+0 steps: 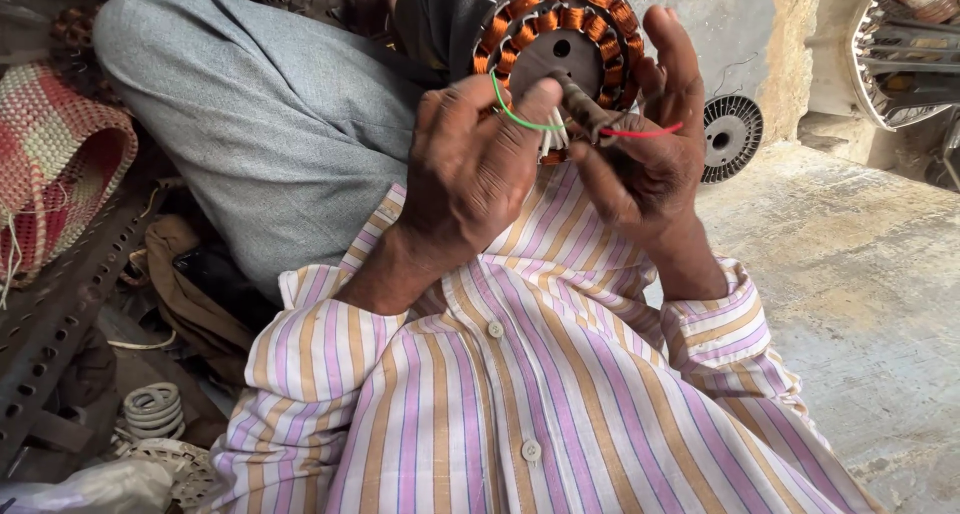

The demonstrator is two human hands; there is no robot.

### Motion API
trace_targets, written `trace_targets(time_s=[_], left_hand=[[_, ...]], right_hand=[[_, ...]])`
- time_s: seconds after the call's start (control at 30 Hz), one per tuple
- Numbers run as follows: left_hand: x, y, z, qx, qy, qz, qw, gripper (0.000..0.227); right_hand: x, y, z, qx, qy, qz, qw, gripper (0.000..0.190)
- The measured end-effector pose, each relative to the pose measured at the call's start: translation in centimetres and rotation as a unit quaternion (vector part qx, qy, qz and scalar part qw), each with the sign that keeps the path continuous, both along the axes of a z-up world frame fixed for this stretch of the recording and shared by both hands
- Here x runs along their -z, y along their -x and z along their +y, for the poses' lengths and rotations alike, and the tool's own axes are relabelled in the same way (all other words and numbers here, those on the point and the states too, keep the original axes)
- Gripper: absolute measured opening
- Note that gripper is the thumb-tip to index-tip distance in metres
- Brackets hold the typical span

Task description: The person sits on the ground with a fan motor stator on their lap and connects and twists the red and green coil wires together around the winding. They use scissors to trim the wire ends, then fit the rotor shaft into the stator and continue securing the wire connections.

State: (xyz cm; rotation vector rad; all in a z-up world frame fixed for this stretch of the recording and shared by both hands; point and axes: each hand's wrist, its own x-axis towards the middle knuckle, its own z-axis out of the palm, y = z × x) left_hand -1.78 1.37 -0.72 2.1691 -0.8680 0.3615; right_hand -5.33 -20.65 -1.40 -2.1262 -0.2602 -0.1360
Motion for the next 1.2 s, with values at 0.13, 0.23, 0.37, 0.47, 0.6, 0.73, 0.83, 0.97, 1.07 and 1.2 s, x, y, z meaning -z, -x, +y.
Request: trace_targets(time_s=[0.13,0.23,0.37,0.47,0.6,0.73,0.83,0.97,1.07,1.2], left_hand=[[1.0,0.1,-0.3,-0.015,0.08,0.056,0.995,0.053],[0.8,0.1,0.0,-0.001,0.074,0.061,0.995,0.051],[1.1,0.1,0.0,0.001,0.077,0.059,0.995,0.05],[1.1,0.2,-0.2,0.001,0.068,0.045,0.997,0.052],[1.8,0.7,0.1,0.006,0.072,0.082,0.994,0.05],[2.4,0.7,0.0,-0.017,0.128,0.122,0.984,0.039],[2.8,0.6,-0.2,-0.02,0.099,0.092,0.991,0.029],[2.3,0.5,-0.1,-0.011,0.107,0.054,0.993,0.027],[1.8,0.4,-0.1,-0.003,0.097,0.071,0.993,0.029],[1.8,0.0,0.2,-0.005,0.085,0.031,0.996,0.033]], right_hand=[[0.1,0.1,0.6,0.009,-0.066,-0.03,0.997,0.022],[-0.5,-0.1,1.1,0.032,-0.032,-0.031,0.999,0.018],[-1.0,0.2,1.8,0.038,-0.037,-0.007,0.999,0.011],[0.3,0.8,2.1,0.066,0.017,-0.06,0.996,0.021],[-0.8,0.6,3.1,0.071,0.068,-0.103,0.99,0.02],[-2.1,0.5,3.5,0.073,0.067,-0.063,0.993,0.017],[-2.5,0.5,3.2,0.066,0.081,-0.04,0.994,0.016],[-1.8,0.5,3.1,0.052,0.022,-0.039,0.998,0.017],[-1.1,1.2,3.3,0.116,-0.01,0.018,0.993,0.016],[0.5,1.7,3.0,0.106,-0.033,-0.012,0.994,0.013]])
